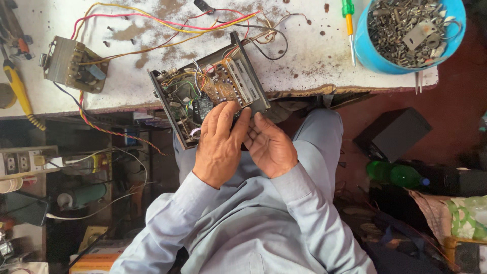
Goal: The person works on an open electronic device held on their lap, using a screwdriver to adjust internal components and handling small parts from a nearby container. They connect wires and manipulate components within the device's casing.
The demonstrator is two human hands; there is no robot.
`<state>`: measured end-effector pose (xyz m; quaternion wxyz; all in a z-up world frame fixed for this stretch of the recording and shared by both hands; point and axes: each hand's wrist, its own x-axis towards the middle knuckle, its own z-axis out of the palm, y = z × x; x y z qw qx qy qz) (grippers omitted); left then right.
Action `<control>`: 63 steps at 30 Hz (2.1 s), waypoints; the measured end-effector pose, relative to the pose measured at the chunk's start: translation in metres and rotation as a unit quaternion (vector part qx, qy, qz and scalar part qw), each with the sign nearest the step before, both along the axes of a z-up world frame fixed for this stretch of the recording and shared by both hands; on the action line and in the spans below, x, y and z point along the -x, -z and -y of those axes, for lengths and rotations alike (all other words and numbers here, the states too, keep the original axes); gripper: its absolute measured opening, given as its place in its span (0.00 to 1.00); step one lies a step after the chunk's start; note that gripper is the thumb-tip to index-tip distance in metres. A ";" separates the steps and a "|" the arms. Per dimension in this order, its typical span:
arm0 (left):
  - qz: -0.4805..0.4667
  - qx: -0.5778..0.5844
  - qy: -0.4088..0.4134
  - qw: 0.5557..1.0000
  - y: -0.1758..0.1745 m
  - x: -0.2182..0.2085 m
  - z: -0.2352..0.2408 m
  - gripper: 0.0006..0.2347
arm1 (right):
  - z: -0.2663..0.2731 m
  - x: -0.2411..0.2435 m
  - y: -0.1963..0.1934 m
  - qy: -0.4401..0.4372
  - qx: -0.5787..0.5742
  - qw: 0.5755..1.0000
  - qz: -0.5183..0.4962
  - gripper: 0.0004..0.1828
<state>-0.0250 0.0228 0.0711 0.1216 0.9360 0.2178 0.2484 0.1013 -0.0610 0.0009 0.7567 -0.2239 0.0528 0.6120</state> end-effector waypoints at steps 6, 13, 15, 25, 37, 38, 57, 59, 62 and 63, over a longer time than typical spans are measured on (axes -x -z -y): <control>0.004 0.037 -0.010 0.999 -0.005 -0.001 0.001 0.26 | 0.001 0.000 0.001 0.009 -0.025 1.000 0.003 0.12; 0.001 0.017 -0.005 1.000 -0.006 -0.002 0.000 0.23 | 0.000 0.001 -0.001 0.006 -0.008 1.000 0.007 0.14; -0.004 0.002 0.002 1.000 -0.006 -0.001 0.000 0.22 | 0.000 0.000 -0.002 0.001 -0.007 1.000 0.014 0.15; -0.029 -0.061 0.009 0.998 0.001 -0.001 -0.001 0.21 | 0.000 0.000 0.001 0.000 0.029 1.000 0.012 0.16; -0.037 -0.212 0.002 0.977 -0.023 -0.010 -0.010 0.19 | 0.002 -0.001 -0.030 0.008 0.017 1.000 0.016 0.16; -0.043 -0.215 0.002 0.976 -0.030 -0.010 -0.011 0.20 | 0.003 -0.001 -0.035 0.013 0.003 1.000 0.016 0.16; -0.030 -0.108 -0.051 0.992 -0.106 -0.046 -0.066 0.11 | -0.029 -0.060 -0.101 0.041 0.038 0.953 0.298 0.20; -0.037 -0.095 -0.048 0.994 -0.106 -0.048 -0.072 0.11 | -0.030 -0.091 -0.098 0.084 0.169 0.715 0.674 0.18; -0.052 -0.069 -0.041 0.995 -0.104 -0.047 -0.078 0.12 | -0.062 -0.156 -0.086 0.199 0.252 0.396 0.860 0.14; -0.044 -0.061 -0.035 0.997 -0.104 -0.048 -0.082 0.12 | -0.076 -0.177 -0.080 0.228 0.242 0.300 0.894 0.14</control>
